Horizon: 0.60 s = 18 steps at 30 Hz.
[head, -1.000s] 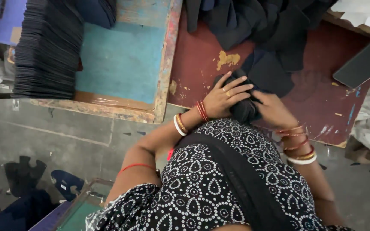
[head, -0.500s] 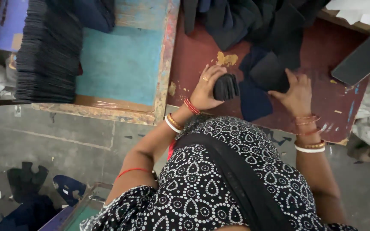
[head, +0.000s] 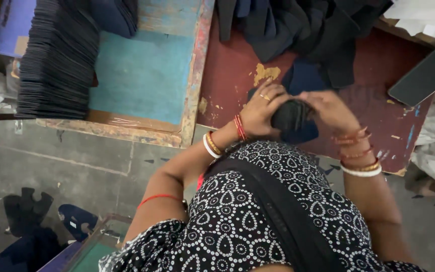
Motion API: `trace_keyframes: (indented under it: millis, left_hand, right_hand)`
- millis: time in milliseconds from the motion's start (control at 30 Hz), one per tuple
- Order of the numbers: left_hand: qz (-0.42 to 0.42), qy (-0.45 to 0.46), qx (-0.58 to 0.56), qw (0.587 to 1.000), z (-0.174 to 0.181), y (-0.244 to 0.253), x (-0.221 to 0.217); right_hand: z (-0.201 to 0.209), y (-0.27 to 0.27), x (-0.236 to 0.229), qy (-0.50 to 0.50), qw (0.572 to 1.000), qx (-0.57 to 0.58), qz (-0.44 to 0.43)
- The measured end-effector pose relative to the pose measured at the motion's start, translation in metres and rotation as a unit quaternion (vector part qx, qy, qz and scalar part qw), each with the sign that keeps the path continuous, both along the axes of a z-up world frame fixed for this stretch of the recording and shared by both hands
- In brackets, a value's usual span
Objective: The person folds dark blue fabric pieces on a wooden table. They repeatedly pick up a piece, fold it, and place it onto a growing stack. The camera is extremely unstable, shaking rapidly throughout the task.
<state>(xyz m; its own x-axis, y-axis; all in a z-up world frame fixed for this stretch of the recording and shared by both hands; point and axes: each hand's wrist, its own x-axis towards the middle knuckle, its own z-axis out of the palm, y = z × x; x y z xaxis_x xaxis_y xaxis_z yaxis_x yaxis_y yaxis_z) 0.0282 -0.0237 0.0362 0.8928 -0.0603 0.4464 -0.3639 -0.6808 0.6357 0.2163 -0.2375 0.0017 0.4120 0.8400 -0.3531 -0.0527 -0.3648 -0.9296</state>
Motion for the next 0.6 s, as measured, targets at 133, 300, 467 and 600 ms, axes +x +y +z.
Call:
trace_keyframes:
  millis: [133,300,467,600]
  left_hand:
    - [0.05,-0.039,-0.036,0.997,-0.023,0.013,-0.01]
    - [0.059,-0.048,-0.031,0.997,-0.044,0.023,-0.014]
    - [-0.004,-0.089,0.009,0.996,-0.039,0.012,-0.013]
    - [-0.049,-0.102,0.056,0.992,-0.012,0.001,-0.007]
  right_hand:
    - [0.005,0.018,0.034,-0.115,0.984,-0.063,-0.118]
    - [-0.042,-0.018,0.078,-0.571,0.771,-0.228,-0.166]
    - [0.027,-0.065,0.037,-0.499,0.841,-0.085,-0.191]
    - [0.099,-0.04,-0.032,-0.461,0.878,-0.105,-0.081]
